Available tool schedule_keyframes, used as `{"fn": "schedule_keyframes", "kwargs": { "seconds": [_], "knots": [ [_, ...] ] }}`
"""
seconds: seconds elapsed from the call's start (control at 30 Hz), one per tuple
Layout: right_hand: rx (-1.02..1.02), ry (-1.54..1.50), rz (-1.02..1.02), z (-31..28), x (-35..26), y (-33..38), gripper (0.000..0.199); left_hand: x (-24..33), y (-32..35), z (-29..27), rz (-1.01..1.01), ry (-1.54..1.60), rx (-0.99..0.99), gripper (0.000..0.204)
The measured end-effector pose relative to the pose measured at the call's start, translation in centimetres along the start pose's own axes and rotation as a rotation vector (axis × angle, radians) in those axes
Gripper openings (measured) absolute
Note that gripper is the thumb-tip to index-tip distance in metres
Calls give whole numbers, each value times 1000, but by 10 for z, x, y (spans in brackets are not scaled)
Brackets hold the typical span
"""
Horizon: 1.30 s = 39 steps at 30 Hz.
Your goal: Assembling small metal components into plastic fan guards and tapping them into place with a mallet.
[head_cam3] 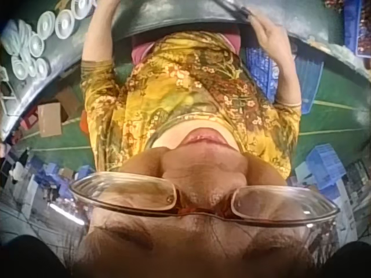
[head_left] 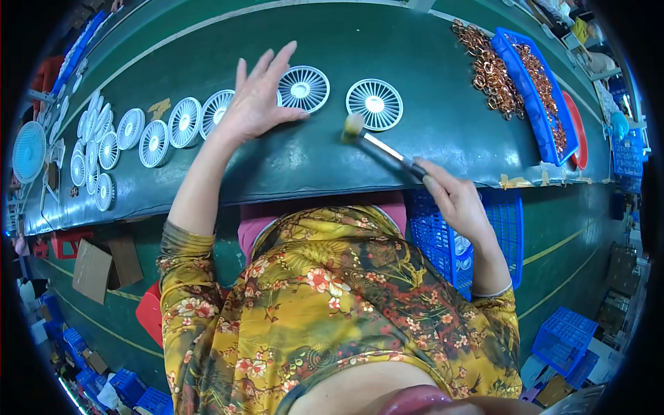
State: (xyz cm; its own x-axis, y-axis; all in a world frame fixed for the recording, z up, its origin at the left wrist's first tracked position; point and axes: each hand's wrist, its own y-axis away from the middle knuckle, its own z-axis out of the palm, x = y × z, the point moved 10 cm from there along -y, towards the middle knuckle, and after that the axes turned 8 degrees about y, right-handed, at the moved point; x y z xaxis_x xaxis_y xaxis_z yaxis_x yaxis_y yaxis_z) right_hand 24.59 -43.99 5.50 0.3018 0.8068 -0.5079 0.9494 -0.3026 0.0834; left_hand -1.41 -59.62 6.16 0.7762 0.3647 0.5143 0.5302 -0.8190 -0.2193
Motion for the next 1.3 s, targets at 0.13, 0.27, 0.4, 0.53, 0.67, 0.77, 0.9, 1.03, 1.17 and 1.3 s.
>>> {"fn": "schedule_keyframes", "kwargs": {
  "seconds": [0.13,0.27,0.4,0.53,0.67,0.77,0.9,1.03,1.17,1.3],
  "knots": [
    [268,-86,46,-42,-17,-10,33,14,-7,12,0,65,57,111],
    [360,-117,-68,-38,-37,-29,33,27,-14,24,3,75,69,110],
    [123,160,-8,-3,-39,-54,32,28,-1,7,62,34,30,112],
    [165,63,-103,-8,-47,-26,35,-9,37,-35,-68,-98,-99,117],
    [67,96,-135,18,-49,-29,34,-16,43,-33,-29,-62,35,112],
    [87,-9,-28,-9,-62,-38,32,-7,34,-20,-36,5,50,112],
    [270,-67,-237,-1,-91,-54,32,-1,30,-11,-36,54,125,116],
    [54,170,-153,21,-90,-72,35,-21,46,-36,62,-112,83,121],
    [50,61,-259,29,-96,-42,35,-70,81,-69,-198,-139,-36,115],
    [-20,148,-119,39,-83,-54,34,-54,80,-56,-73,-44,107,112]
  ]
}}
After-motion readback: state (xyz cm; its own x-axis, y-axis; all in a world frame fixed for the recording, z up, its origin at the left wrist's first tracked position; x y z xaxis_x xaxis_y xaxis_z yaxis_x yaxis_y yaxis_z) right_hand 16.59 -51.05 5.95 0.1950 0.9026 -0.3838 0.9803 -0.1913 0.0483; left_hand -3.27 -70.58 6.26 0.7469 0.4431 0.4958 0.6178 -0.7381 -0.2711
